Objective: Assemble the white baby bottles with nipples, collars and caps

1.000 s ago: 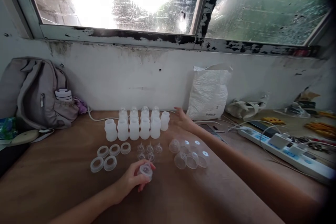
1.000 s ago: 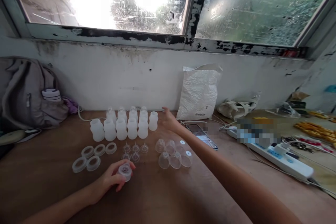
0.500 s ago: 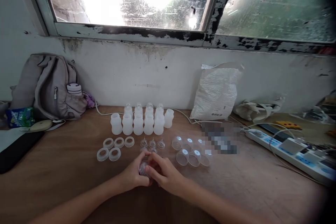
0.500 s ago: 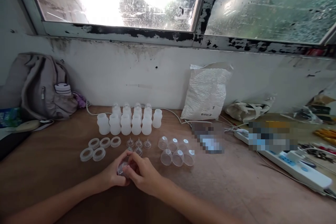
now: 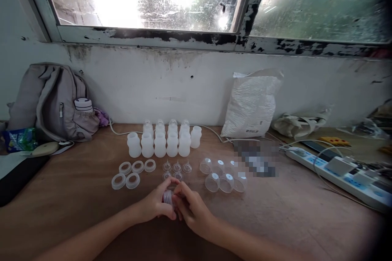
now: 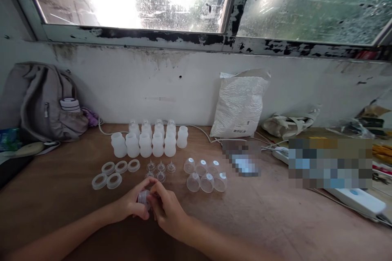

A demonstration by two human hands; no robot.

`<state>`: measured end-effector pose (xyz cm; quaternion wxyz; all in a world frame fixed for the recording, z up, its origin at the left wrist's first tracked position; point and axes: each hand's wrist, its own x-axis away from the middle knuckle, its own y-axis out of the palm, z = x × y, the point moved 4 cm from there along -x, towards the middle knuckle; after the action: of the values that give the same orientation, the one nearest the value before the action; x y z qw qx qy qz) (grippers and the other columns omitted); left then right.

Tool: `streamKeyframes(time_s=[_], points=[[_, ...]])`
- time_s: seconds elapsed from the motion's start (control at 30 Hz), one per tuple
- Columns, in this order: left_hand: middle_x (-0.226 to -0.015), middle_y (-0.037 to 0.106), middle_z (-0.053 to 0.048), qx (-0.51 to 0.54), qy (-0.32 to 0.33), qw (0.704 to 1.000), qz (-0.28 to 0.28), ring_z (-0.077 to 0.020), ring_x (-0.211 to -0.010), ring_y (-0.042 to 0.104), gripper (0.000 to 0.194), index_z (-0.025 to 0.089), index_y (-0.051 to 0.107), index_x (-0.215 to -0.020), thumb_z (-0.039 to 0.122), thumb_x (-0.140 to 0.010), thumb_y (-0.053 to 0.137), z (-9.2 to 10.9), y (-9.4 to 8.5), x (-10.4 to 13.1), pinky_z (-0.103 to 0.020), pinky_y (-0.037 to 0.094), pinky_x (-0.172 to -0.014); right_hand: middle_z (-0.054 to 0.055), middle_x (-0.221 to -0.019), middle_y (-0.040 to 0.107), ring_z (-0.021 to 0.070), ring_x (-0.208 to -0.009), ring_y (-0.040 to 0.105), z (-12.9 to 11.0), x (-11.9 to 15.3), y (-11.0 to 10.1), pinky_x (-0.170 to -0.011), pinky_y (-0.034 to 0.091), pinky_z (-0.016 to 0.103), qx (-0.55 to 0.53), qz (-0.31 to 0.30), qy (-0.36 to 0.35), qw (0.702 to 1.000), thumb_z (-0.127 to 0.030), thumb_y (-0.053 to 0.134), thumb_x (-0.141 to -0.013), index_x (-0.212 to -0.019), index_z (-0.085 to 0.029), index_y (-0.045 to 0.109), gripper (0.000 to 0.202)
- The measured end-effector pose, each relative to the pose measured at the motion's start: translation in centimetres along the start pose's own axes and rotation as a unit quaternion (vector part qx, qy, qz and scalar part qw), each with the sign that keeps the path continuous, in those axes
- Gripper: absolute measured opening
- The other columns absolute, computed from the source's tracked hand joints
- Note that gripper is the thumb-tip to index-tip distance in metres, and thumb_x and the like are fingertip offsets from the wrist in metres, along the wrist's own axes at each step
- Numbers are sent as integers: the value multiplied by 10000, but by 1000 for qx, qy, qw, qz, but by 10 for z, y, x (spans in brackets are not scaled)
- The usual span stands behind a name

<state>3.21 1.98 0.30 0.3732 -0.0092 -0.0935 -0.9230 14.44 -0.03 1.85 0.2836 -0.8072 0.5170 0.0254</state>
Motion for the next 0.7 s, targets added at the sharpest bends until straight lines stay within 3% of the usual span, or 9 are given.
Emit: streamKeyframes(time_s=[0.23, 0.43, 0.6, 0.7], points=[[-564, 533, 74, -6, -27, 1000, 13, -39, -429, 433, 583, 193, 394, -1038, -16, -530, 585, -1, -5, 0, -85, 278, -319, -9, -648, 479, 89, -532, 440, 0, -1, 2, -515, 366, 197, 42, -12, -15, 999, -195, 371, -839, -841, -187, 396, 26], [-613, 520, 65, -11, -41, 998, 36, -13, -412, 361, 566, 195, 395, -1048, 18, -544, 582, -3, -11, -3, -77, 288, -317, 39, -760, 541, 113, -638, 496, 0, -5, -1, -592, 417, 213, 106, 10, -57, 993, -163, 357, -828, -909, -187, 401, 96], [-662, 549, 43, 53, -38, 998, 15, -19, -422, 390, 561, 206, 399, -985, 41, -495, 617, -6, -10, -9, -89, 296, -340, 44, -765, 544, 112, -603, 506, 11, -8, -1, -525, 416, 194, 111, 27, -129, 985, -181, 346, -822, -946, -202, 377, 129], [-696, 549, 28, 52, -25, 998, 20, -21, -417, 385, 549, 208, 394, -1005, 114, -526, 647, -7, -12, -9, -101, 302, -337, 41, -749, 534, 111, -579, 498, 13, -10, -3, -501, 406, 193, 113, 50, -130, 984, -227, 375, -822, -962, -197, 393, 144]])
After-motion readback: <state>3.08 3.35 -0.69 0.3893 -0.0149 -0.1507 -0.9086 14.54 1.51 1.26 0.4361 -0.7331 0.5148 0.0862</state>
